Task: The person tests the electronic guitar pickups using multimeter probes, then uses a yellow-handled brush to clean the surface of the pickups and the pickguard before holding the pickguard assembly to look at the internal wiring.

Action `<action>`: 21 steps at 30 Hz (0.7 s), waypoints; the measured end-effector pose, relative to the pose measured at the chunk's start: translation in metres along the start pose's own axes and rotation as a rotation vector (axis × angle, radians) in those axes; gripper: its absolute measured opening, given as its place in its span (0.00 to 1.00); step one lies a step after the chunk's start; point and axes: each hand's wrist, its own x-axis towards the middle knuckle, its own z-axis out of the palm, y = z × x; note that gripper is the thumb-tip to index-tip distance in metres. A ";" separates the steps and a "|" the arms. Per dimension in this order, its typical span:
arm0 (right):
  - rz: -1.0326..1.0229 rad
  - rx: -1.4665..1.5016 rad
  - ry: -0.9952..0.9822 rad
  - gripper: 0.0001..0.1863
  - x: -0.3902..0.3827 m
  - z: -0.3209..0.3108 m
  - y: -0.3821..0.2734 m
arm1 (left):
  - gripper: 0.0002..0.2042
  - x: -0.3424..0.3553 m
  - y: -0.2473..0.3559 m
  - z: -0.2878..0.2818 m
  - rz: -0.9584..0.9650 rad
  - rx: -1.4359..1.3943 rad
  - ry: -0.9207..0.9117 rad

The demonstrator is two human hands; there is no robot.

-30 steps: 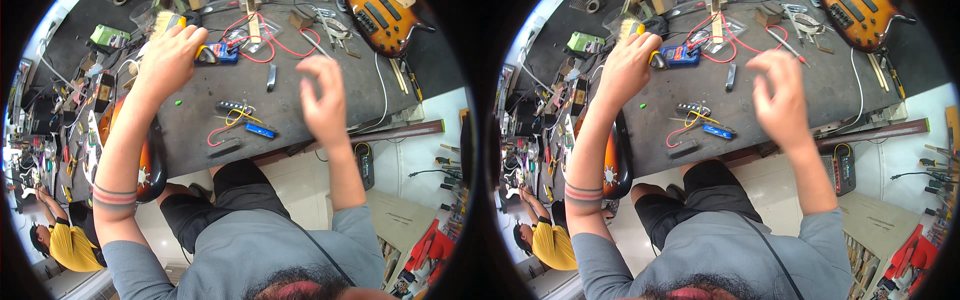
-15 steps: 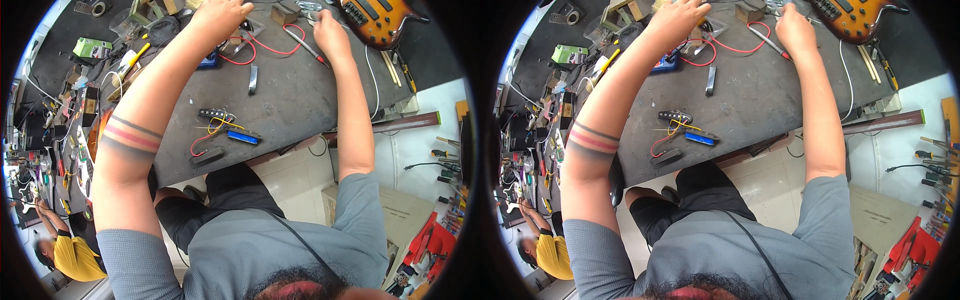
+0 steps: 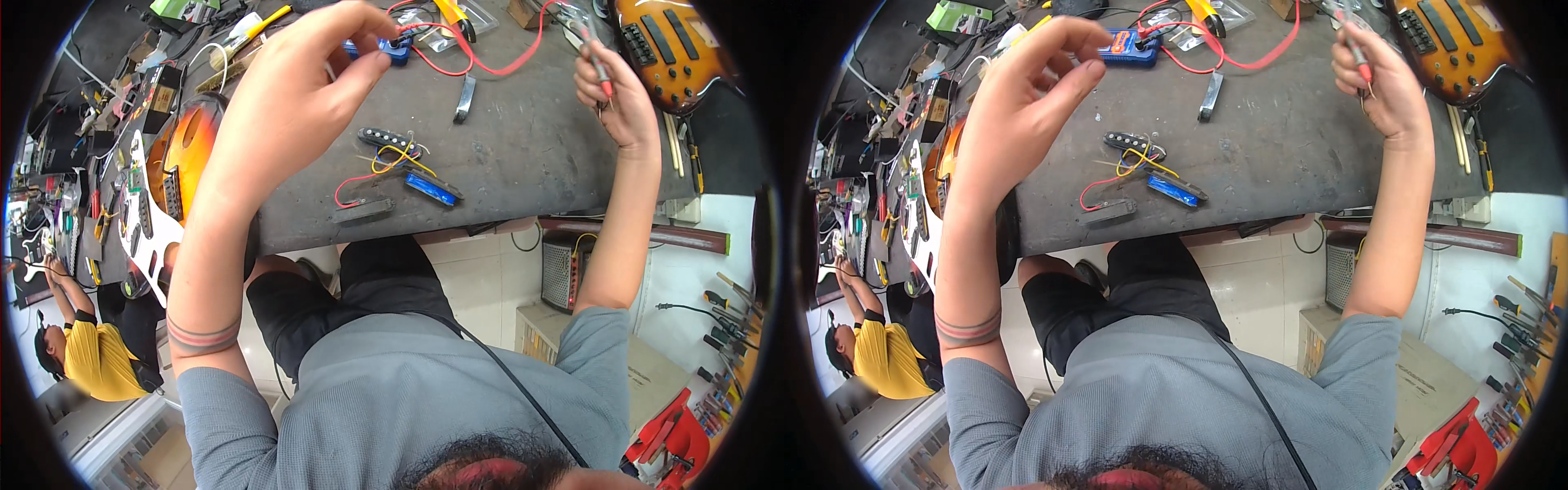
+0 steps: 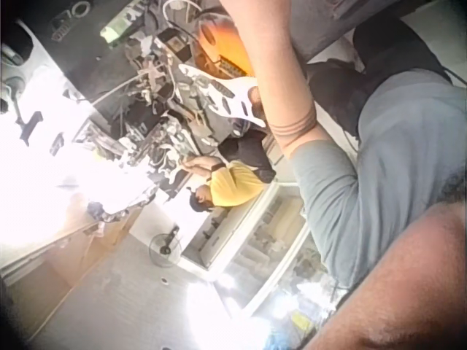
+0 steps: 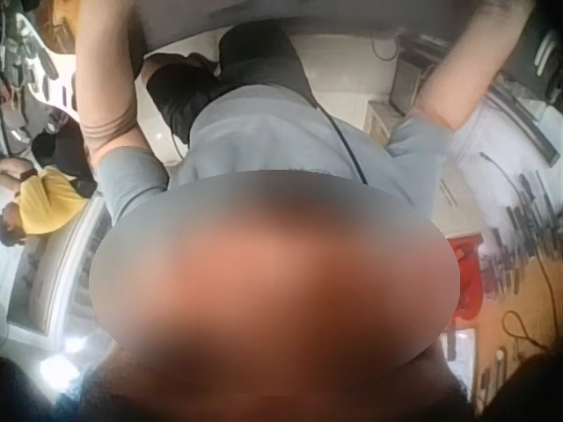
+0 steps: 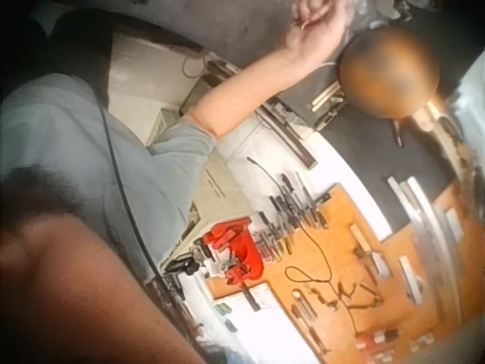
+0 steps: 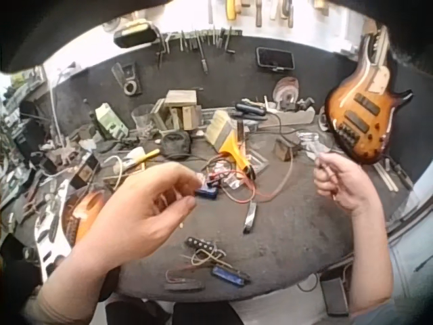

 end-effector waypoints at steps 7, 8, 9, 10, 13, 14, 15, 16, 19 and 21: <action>-0.130 -0.066 -0.008 0.16 -0.021 0.131 0.016 | 0.13 -0.030 0.006 0.002 -0.247 -0.576 -0.034; -0.157 -0.088 -0.026 0.15 -0.023 0.153 0.026 | 0.14 -0.032 0.012 0.007 -0.245 -0.565 -0.070; -0.152 -0.100 -0.048 0.14 -0.025 0.175 0.032 | 0.14 -0.036 0.018 0.009 -0.286 -0.598 -0.114; -0.147 -0.112 -0.070 0.13 -0.028 0.197 0.037 | 0.13 -0.041 0.023 0.010 -0.327 -0.630 -0.157; -0.169 -0.107 -0.093 0.12 -0.037 0.230 0.051 | 0.12 -0.056 0.022 0.006 -0.352 -0.450 -0.147; -0.167 -0.112 -0.132 0.13 -0.039 0.234 0.054 | 0.11 -0.063 0.019 0.004 -0.356 -0.351 -0.150; -0.163 -0.110 -0.134 0.13 -0.042 0.237 0.058 | 0.10 -0.071 0.018 0.004 -0.374 -0.399 -0.158; -0.168 -0.097 -0.136 0.15 -0.045 0.240 0.064 | 0.10 -0.080 0.016 0.003 -0.377 -0.400 -0.158; -0.170 0.031 -0.136 0.19 -0.055 0.242 0.072 | 0.09 -0.108 0.007 0.002 -0.437 -0.653 -0.013; -0.185 0.202 -0.120 0.19 -0.060 0.236 0.077 | 0.08 -0.123 -0.005 0.003 -0.465 -0.758 0.022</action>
